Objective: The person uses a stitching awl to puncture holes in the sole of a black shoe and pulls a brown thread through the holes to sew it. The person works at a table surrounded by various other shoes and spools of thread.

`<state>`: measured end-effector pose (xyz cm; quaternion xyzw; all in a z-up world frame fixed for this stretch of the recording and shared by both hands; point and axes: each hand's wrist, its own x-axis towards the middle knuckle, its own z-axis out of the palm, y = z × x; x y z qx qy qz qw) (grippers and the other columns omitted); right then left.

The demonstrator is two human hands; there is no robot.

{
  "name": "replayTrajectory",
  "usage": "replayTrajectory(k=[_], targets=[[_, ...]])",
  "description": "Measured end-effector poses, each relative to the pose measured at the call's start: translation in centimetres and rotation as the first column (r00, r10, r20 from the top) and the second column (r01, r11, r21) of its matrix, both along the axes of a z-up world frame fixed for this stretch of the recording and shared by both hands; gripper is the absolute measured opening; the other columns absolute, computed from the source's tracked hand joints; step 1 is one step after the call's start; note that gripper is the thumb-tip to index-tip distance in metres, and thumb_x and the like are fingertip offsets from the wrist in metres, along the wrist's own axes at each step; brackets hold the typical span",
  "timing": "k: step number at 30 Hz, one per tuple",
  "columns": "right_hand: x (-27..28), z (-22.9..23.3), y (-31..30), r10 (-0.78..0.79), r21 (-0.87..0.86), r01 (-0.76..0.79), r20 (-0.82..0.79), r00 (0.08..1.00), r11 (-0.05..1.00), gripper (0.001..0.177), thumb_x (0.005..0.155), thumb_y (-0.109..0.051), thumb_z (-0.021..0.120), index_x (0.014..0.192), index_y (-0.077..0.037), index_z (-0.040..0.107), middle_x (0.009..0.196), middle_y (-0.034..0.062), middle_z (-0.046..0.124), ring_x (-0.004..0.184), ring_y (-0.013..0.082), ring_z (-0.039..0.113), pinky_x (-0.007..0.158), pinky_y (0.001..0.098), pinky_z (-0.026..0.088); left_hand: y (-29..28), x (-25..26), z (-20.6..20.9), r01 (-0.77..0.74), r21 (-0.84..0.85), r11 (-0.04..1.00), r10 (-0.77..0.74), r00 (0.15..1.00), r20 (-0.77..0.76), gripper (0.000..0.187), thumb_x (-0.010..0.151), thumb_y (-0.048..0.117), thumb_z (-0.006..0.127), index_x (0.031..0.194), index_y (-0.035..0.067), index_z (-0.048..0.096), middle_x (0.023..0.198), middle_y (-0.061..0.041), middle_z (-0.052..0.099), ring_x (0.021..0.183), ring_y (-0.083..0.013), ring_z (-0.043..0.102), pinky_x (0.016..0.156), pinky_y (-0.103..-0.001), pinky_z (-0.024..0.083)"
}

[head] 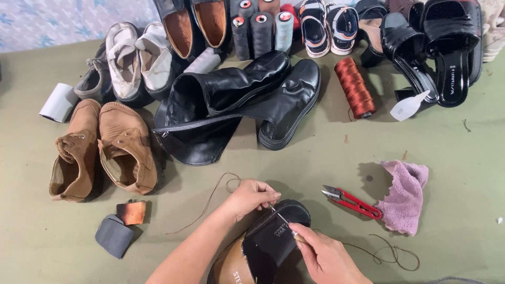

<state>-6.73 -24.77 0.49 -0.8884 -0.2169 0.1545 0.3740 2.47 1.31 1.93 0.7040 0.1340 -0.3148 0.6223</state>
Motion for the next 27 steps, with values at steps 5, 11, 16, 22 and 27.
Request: replayTrajectory(k=[5, 11, 16, 22, 27], targets=[[-0.1, 0.0, 0.2, 0.023, 0.087, -0.029, 0.07, 0.997, 0.996, 0.045, 0.097, -0.018, 0.055, 0.142, -0.024, 0.053, 0.085, -0.0074, 0.072, 0.068, 0.0141, 0.066, 0.064, 0.029, 0.058, -0.4, 0.0, -1.4, -0.046, -0.098, 0.994, 0.052, 0.997, 0.063, 0.018, 0.091, 0.021, 0.081, 0.079, 0.009, 0.074, 0.071, -0.001, 0.07, 0.06, -0.0061, 0.054, 0.055, -0.02, 0.044], [-0.5, 0.8, 0.8, -0.032, 0.111, 0.022, 0.091, 0.995, 0.994, 0.041, 0.097, -0.02, 0.059, 0.138, -0.026, 0.06, 0.076, -0.0093, 0.065, 0.06, 0.013, 0.054, 0.059, 0.0261, 0.055, 0.0, -0.6, -0.6, 0.002, 0.196, 0.981, -0.045, 0.976, 0.212, 0.023, 0.094, 0.027, 0.076, 0.076, 0.013, 0.076, 0.063, 0.006, 0.058, 0.059, -0.0067, 0.044, 0.061, -0.025, 0.04], [-0.8, 0.4, 0.3, -0.107, 0.174, 0.159, -0.275, 0.956, 0.972, 0.043, 0.095, -0.02, 0.061, 0.137, -0.026, 0.068, 0.081, -0.0084, 0.069, 0.065, 0.0092, 0.058, 0.07, 0.0214, 0.055, 1.1, -1.4, -0.7, 0.003, 0.456, 0.89, -0.181, 0.92, 0.348, 0.02, 0.095, 0.025, 0.068, 0.082, 0.013, 0.076, 0.086, 0.002, 0.076, 0.081, -0.0165, 0.067, 0.077, -0.031, 0.051], [-0.9, -1.5, -0.2, -0.082, 0.286, 0.199, -0.372, 0.924, 0.937, 0.044, 0.098, -0.023, 0.056, 0.14, -0.02, 0.066, 0.082, -0.0031, 0.062, 0.067, 0.0125, 0.054, 0.07, 0.0252, 0.052, 3.6, -2.4, -3.8, -0.133, 0.608, 0.782, -0.209, 0.864, 0.458, 0.01, 0.095, 0.027, 0.065, 0.096, 0.018, 0.07, 0.1, -0.001, 0.07, 0.08, -0.0242, 0.069, 0.072, -0.039, 0.055], [-0.7, -1.8, -0.1, -0.065, 0.284, 0.172, -0.349, 0.935, 0.943, 0.045, 0.098, -0.023, 0.054, 0.142, -0.02, 0.064, 0.08, -0.0034, 0.061, 0.066, 0.0123, 0.056, 0.07, 0.025, 0.054, 2.7, -3.7, 0.5, -0.296, 0.55, 0.781, -0.082, 0.824, 0.56, 0.043, 0.093, 0.022, 0.064, 0.135, 0.019, 0.06, 0.115, -0.004, 0.062, 0.054, -0.0218, 0.061, 0.073, -0.042, 0.057]])
